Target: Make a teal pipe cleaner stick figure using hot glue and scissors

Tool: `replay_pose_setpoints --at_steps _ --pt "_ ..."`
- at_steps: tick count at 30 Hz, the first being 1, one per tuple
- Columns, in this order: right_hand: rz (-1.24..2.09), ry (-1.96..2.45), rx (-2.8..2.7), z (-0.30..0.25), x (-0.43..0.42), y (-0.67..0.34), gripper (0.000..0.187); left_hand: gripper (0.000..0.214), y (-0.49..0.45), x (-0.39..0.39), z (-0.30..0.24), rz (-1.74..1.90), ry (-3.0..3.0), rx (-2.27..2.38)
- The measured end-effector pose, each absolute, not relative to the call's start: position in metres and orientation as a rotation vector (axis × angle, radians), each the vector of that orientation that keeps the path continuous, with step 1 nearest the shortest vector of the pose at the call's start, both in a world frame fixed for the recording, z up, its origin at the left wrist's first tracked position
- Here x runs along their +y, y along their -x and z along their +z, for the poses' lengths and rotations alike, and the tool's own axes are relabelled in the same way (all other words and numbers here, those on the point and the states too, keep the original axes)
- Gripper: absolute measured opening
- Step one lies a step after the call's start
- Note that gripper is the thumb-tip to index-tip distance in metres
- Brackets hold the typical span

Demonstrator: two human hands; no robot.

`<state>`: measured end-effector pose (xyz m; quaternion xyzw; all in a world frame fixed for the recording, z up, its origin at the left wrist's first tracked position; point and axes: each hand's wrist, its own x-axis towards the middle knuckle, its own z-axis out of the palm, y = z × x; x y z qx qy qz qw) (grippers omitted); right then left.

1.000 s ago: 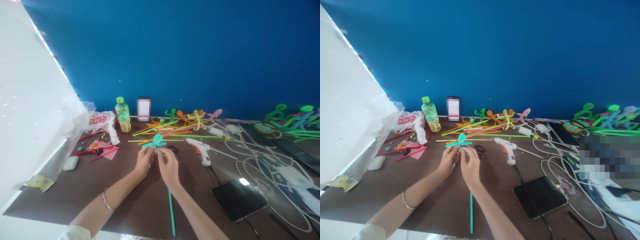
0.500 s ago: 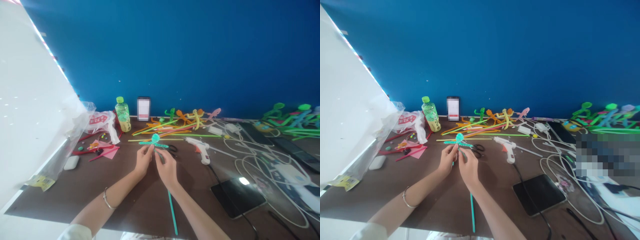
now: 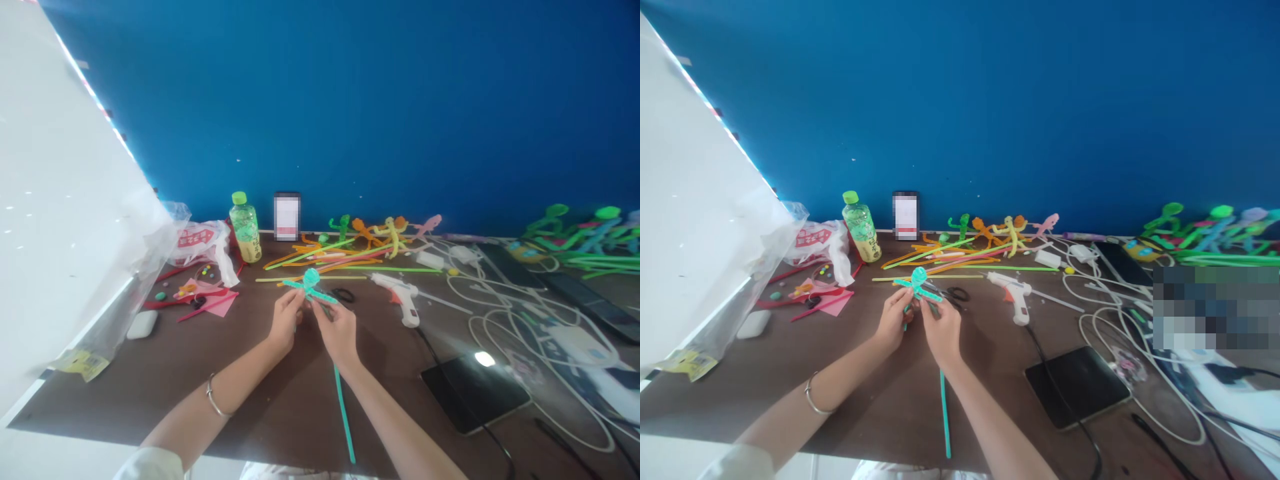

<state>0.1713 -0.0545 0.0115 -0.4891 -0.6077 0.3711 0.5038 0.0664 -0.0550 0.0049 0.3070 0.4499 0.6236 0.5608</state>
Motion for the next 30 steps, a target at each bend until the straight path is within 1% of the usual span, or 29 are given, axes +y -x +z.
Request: replay_pose_setpoints --at_steps 5,12,19,24,30 --pt "1.056 1.106 -1.415 0.016 -0.045 -0.176 0.02 0.034 -0.063 -0.051 0.003 1.4 -0.665 0.955" --pt "1.316 1.147 -1.408 0.017 -0.03 -0.194 0.026 0.04 -0.06 -0.049 0.006 1.292 -0.727 0.873" --pt "1.509 1.097 -1.272 0.011 -0.027 -0.196 0.03 0.038 -0.058 -0.05 0.007 1.312 -0.742 0.807" --pt "1.595 1.049 -1.17 0.013 -0.027 -0.194 0.028 0.034 -0.056 -0.048 0.003 1.298 -0.697 0.75" --pt "1.669 1.063 -1.38 0.027 -0.025 -0.208 0.031 0.031 -0.051 -0.046 0.008 1.178 -0.627 0.69"
